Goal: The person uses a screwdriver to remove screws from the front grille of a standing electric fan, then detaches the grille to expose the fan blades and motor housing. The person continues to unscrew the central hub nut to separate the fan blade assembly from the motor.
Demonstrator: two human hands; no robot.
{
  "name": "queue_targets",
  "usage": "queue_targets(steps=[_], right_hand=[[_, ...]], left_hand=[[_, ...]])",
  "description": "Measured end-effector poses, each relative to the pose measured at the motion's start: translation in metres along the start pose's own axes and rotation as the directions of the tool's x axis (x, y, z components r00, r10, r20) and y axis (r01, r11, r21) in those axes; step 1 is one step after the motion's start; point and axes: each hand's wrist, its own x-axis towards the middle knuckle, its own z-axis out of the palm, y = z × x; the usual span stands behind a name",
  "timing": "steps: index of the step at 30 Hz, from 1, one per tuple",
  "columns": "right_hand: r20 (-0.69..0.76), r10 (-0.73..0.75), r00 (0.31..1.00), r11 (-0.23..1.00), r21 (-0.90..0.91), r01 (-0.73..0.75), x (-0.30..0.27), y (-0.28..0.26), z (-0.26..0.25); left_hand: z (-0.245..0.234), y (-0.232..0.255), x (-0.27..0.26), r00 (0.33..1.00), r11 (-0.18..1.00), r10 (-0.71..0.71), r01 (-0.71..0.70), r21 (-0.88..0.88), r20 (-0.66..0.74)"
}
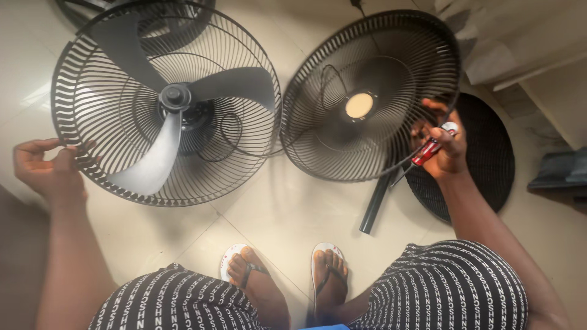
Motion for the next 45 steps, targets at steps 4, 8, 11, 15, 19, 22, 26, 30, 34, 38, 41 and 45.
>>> queue_targets(steps=[4,8,11,15,19,22,26,30,34,38,41,45], right_hand=[[-0.157,0.202,0.967,0.967,-0.126,-0.223,-0.011,0.013,-0.018],[-0.253,0.32,0.913,0.93,-0.1,-0.353,-0.015,0.038,-0.03],[-0.305,0.437,0.846,0.867,-0.109,-0.487,-0.024,0.062,-0.043],[-0.237,0.56,0.794,0.808,-0.053,-0.586,-0.032,0.097,-0.061],[-0.265,0.645,0.717,0.736,-0.036,-0.676,-0.032,0.119,-0.086],[-0.44,0.759,0.48,0.414,-0.244,-0.877,0.0,0.118,-0.108],[-0.378,0.86,0.342,0.099,-0.535,-0.839,0.079,0.081,-0.115],[-0.501,0.709,0.497,-0.126,-0.783,-0.609,0.159,0.026,-0.066],[-0.341,0.579,0.74,0.125,-0.86,-0.494,0.195,-0.018,0.013],[-0.235,0.605,0.761,0.286,-0.828,-0.483,0.188,-0.014,0.073],[-0.125,0.706,0.697,0.31,-0.83,-0.463,0.173,0.003,0.101],[0.003,0.791,0.612,0.385,-0.779,-0.494,0.135,0.031,0.138]], left_hand=[[-0.019,0.004,0.018,0.989,0.945,0.039,-0.083,0.316,0.143],[-0.022,0.014,0.04,0.983,0.818,-0.045,-0.066,0.571,0.178],[-0.013,0.022,0.052,0.983,0.683,-0.118,-0.021,0.73,0.138],[0.003,0.031,0.07,0.986,0.429,-0.111,-0.067,0.901,0.126],[0.014,0.037,0.1,0.948,0.149,-0.307,-0.036,0.988,0.081],[0.02,0.038,0.136,0.804,0.007,-0.594,0.006,1.0,-0.001],[0.049,0.039,0.207,0.543,-0.282,-0.808,-0.015,0.959,-0.228],[0.085,0.034,0.244,0.77,-0.224,-0.633,-0.088,0.971,-0.076],[0.125,0.036,0.251,0.765,-0.118,-0.635,0.04,0.992,-0.106],[0.15,0.024,0.239,0.796,-0.42,-0.602,-0.381,0.824,0.061],[0.15,0.016,0.239,0.805,-0.456,-0.589,-0.407,0.791,0.074],[0.139,0.011,0.242,0.71,-0.465,-0.704,-0.445,0.766,-0.016]])
